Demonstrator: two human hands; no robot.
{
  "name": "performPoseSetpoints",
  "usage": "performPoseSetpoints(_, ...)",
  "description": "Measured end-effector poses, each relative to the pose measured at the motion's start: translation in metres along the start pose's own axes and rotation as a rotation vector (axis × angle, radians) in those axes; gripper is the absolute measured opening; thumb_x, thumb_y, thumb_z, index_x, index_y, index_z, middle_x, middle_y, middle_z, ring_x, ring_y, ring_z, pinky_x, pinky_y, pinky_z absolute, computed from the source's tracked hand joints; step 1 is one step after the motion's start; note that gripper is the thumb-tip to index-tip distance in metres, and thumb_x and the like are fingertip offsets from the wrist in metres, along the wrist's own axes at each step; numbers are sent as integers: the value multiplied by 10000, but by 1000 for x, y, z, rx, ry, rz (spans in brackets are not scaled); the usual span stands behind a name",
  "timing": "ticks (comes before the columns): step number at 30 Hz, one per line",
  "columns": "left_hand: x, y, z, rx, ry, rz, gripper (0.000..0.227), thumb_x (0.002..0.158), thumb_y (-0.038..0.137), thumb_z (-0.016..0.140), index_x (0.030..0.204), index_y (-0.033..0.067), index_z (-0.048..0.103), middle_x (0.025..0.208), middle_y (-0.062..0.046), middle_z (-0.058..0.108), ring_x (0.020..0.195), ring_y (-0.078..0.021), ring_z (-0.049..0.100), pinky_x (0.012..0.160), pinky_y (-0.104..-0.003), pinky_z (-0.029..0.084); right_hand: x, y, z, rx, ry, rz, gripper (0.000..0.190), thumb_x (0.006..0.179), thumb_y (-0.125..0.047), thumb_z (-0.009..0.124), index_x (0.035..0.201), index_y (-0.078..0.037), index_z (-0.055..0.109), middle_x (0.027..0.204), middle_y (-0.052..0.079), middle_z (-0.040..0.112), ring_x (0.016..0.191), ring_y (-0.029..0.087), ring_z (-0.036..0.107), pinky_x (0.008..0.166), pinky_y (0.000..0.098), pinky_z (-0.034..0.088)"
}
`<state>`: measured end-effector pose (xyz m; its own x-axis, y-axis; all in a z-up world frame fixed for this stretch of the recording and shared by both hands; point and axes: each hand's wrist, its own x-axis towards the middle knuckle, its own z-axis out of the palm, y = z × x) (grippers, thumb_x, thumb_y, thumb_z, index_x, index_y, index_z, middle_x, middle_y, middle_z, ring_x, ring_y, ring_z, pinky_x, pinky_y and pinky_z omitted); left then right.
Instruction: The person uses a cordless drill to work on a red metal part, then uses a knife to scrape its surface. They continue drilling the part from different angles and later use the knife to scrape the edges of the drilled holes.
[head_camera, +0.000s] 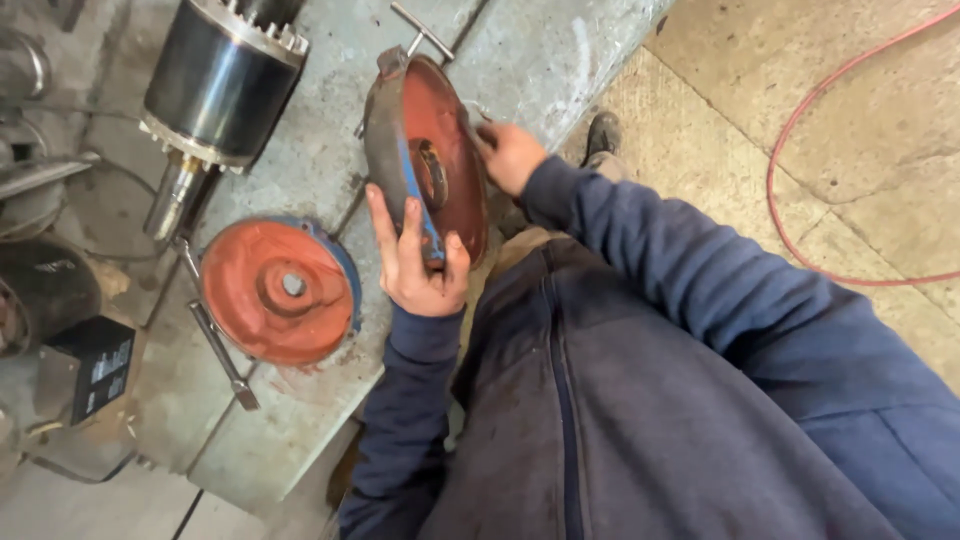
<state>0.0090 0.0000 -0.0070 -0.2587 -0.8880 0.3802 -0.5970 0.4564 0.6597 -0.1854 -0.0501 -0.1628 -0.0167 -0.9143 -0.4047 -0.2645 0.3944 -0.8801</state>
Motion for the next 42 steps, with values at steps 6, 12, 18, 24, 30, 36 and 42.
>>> performPoseSetpoints(6, 6, -3, -10, -21, 21, -47, 555, 993, 162, 674, 1524, 107, 519, 1642, -299, 370, 1238, -391, 692, 841, -366, 621, 15, -25, -15, -109, 50, -252, 327, 980, -180, 563, 1259, -39, 660, 1041, 246, 735, 965, 427, 713, 838, 483, 550)
performPoseSetpoints(12, 13, -3, -14, 12, 9, -162, 496, 962, 174, 679, 1438, 67, 589, 1593, -309, 447, 1080, -381, 693, 793, -380, 594, -9, -72, -69, -831, -123, -148, 389, 964, -206, 521, 1334, -156, 629, 939, 245, 729, 876, 454, 696, 731, 544, 545)
performPoseSetpoints(18, 15, 3, -10, 71, 9, 48, 495, 967, 162, 706, 1442, 73, 596, 1545, -281, 478, 1334, -455, 622, 1042, -448, 588, 1, -81, -100, -1267, -93, -443, 294, 945, -189, 537, 1200, -152, 680, 980, 136, 745, 811, 362, 732, 622, 493, 560)
performPoseSetpoints(24, 15, 8, -7, 49, 9, 64, 503, 954, 150, 715, 1441, 103, 598, 1545, -266, 480, 1378, -456, 587, 1096, -460, 565, 12, -96, -96, -1318, -10, -567, 213, 1017, -225, 533, 1144, -135, 679, 933, 113, 736, 768, 319, 731, 601, 464, 560)
performPoseSetpoints(30, 16, 7, -7, 41, -8, 78, 518, 940, 128, 725, 1442, 112, 598, 1560, -240, 468, 1413, -454, 554, 1140, -479, 547, 17, -82, -89, -1389, 40, -680, 223, 975, -207, 553, 1141, -115, 670, 910, 97, 719, 736, 282, 725, 572, 418, 561)
performPoseSetpoints(36, 16, 16, -2, 56, -2, 101, 521, 934, 119, 744, 1436, 121, 608, 1558, -226, 470, 1405, -463, 554, 1133, -480, 551, 3, -55, -69, -1435, -85, -650, 248, 976, -234, 544, 1123, -74, 664, 854, 114, 714, 643, 281, 720, 521, 419, 561)
performPoseSetpoints(42, 14, 19, 2, 54, -11, 106, 512, 942, 120, 744, 1436, 132, 610, 1561, -217, 473, 1404, -469, 554, 1140, -485, 551, -1, -43, -65, -1362, -42, -595, 257, 958, -233, 552, 1133, -84, 669, 847, 115, 717, 651, 304, 722, 537, 437, 561)
